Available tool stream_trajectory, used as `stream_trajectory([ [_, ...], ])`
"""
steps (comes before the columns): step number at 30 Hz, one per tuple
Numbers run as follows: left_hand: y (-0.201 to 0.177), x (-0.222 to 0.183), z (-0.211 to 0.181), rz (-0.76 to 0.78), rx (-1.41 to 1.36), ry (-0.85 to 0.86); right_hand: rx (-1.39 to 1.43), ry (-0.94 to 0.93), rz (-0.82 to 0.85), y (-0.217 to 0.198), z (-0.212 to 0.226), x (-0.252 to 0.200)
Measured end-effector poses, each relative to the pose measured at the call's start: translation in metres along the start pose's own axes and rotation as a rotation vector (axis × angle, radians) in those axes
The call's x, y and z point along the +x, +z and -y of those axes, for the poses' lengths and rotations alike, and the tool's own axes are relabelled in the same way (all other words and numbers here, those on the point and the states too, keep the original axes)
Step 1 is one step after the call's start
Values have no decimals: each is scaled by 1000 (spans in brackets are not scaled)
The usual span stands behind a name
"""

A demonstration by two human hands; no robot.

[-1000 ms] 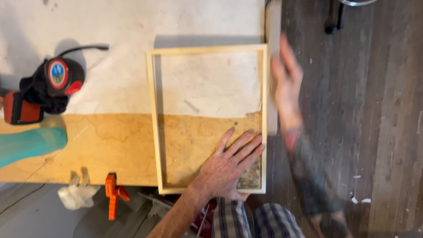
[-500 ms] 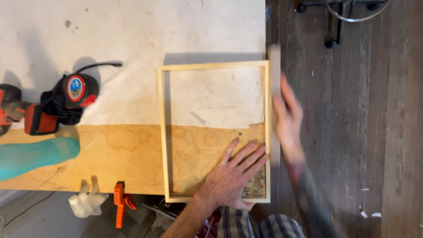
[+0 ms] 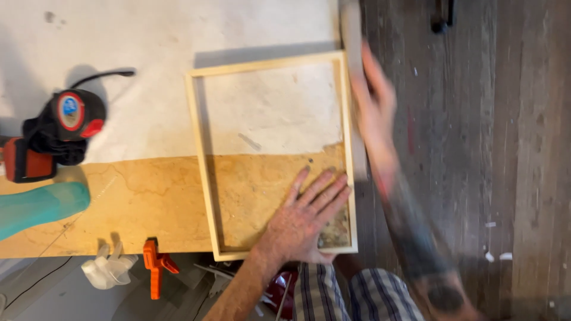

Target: The person is using a sanding block to smooth the edges and surfaces of a rectangular wooden frame on a workbench.

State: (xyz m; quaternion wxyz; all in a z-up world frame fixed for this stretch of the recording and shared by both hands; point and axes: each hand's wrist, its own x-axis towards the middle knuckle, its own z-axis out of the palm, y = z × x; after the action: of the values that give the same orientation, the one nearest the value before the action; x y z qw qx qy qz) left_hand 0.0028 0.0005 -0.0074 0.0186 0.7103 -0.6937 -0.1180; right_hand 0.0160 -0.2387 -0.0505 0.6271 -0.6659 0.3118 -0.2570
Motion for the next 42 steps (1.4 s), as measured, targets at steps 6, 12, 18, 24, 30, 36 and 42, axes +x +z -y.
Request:
stream_trajectory([
  [6, -6, -1, 0, 13, 8, -24, 53, -135, 66, -24, 8, -85],
  [12, -9, 0, 0, -34, -183, -13, 203, 95, 118, -44, 11, -174],
  [18, -8, 6, -8, -141, -213, -19, 126, -184, 72, -37, -4, -112],
  [24, -15, 6, -16, -267, -338, -117, 331, 117, 40, -66, -1, -262],
  [30, -8, -4, -10, -164, -213, -24, 173, -120, 115, -36, 7, -138],
  [36, -11, -2, -3, 21, -195, -104, 146, 170, 99, -65, 20, -258],
  [42, -10, -9, -9, -25, -97, -57, 85, -95, 120, -40, 20, -174],
])
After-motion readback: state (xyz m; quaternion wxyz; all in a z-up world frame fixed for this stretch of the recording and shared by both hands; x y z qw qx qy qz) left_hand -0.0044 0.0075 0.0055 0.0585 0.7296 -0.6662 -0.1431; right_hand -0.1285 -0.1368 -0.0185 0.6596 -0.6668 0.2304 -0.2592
